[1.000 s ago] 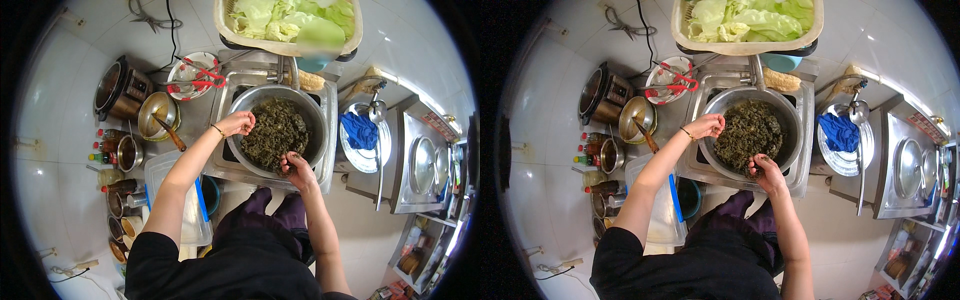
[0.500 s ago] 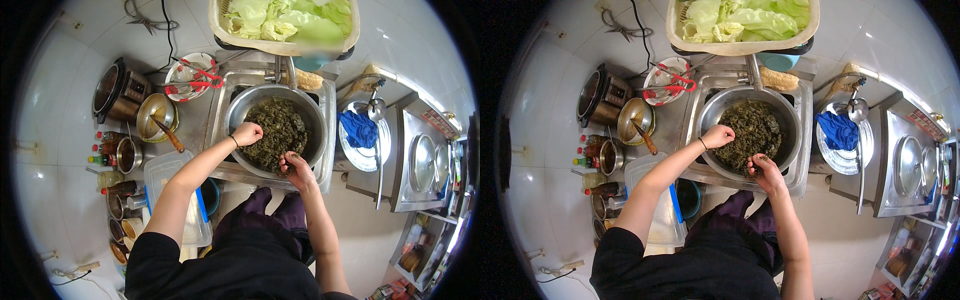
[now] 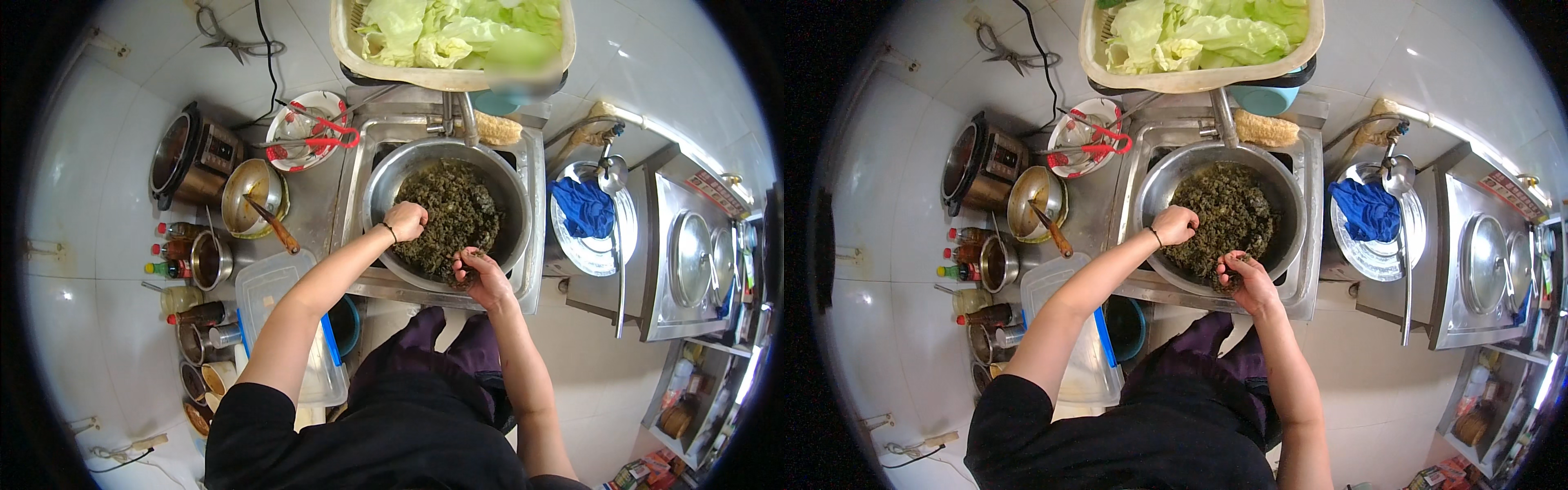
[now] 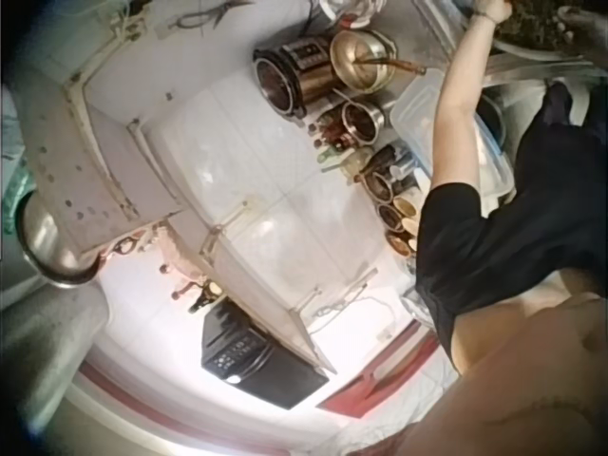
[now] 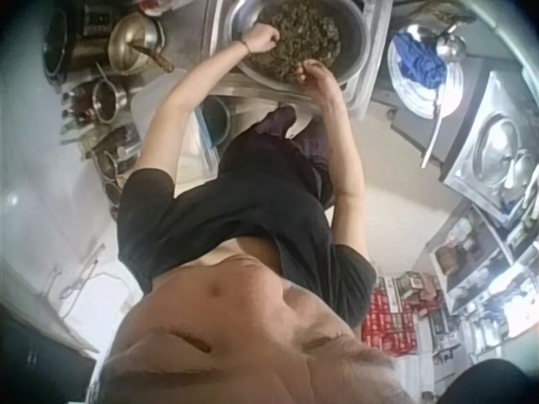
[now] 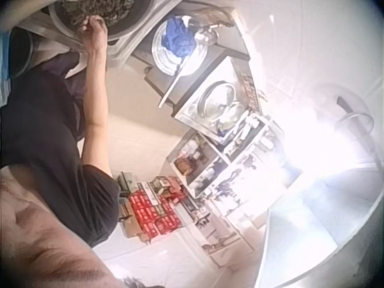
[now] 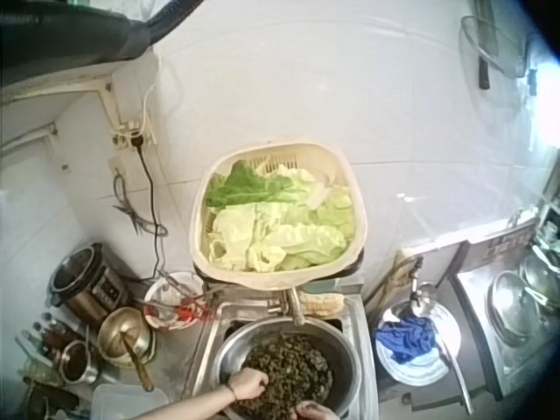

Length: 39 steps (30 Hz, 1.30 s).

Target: The person washes a large quantity of dark green leafy vegetables in a metal bowl placed in a kitchen sink. They repeatedly submerge, agitate, and lift handfuls of the vegetables under running water, then return them to the bowl. The process continues throughout the clip with no visible final state change.

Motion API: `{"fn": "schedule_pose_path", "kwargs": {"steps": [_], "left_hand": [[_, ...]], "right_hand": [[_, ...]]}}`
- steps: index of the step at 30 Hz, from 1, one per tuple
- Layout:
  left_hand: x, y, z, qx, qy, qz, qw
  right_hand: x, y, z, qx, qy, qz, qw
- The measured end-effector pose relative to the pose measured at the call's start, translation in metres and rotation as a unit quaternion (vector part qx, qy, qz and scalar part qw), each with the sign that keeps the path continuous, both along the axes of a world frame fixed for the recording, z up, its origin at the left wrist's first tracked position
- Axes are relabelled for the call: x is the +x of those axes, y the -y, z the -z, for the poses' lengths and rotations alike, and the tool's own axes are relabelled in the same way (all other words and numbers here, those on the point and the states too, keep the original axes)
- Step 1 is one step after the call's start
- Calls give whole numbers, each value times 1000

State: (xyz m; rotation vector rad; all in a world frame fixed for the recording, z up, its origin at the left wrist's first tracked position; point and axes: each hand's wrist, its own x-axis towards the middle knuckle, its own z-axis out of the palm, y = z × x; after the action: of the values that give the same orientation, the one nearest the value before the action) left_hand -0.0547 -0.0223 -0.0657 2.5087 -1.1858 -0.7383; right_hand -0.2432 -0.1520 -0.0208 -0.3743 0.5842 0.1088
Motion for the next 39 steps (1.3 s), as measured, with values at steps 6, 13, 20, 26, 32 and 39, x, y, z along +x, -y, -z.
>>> {"fn": "schedule_pose_path", "kwargs": {"steps": [6, 13, 20, 26, 32, 39], "left_hand": [[5, 1, 8, -15, -28, 1, 1000], [15, -11, -19, -136, -262, -69, 953], [13, -30, -42, -278, -686, -156, 654], [9, -30, -45, -336, -722, -156, 584], [12, -29, -45, -331, -688, -165, 624], [32, -33, -29, -334, -642, -264, 638]], "right_hand": [[0, -1, -2, 5, -1, -1, 1000], [-4, 3, -2, 15, 4, 0, 1000], [-2, 0, -5, 3, -3, -5, 1000], [0, -1, -5, 2, -3, -11, 1000], [-3, 1, -2, 0, -5, -7, 1000], [-3, 1, -4, 12, 2, -5, 1000]]}}
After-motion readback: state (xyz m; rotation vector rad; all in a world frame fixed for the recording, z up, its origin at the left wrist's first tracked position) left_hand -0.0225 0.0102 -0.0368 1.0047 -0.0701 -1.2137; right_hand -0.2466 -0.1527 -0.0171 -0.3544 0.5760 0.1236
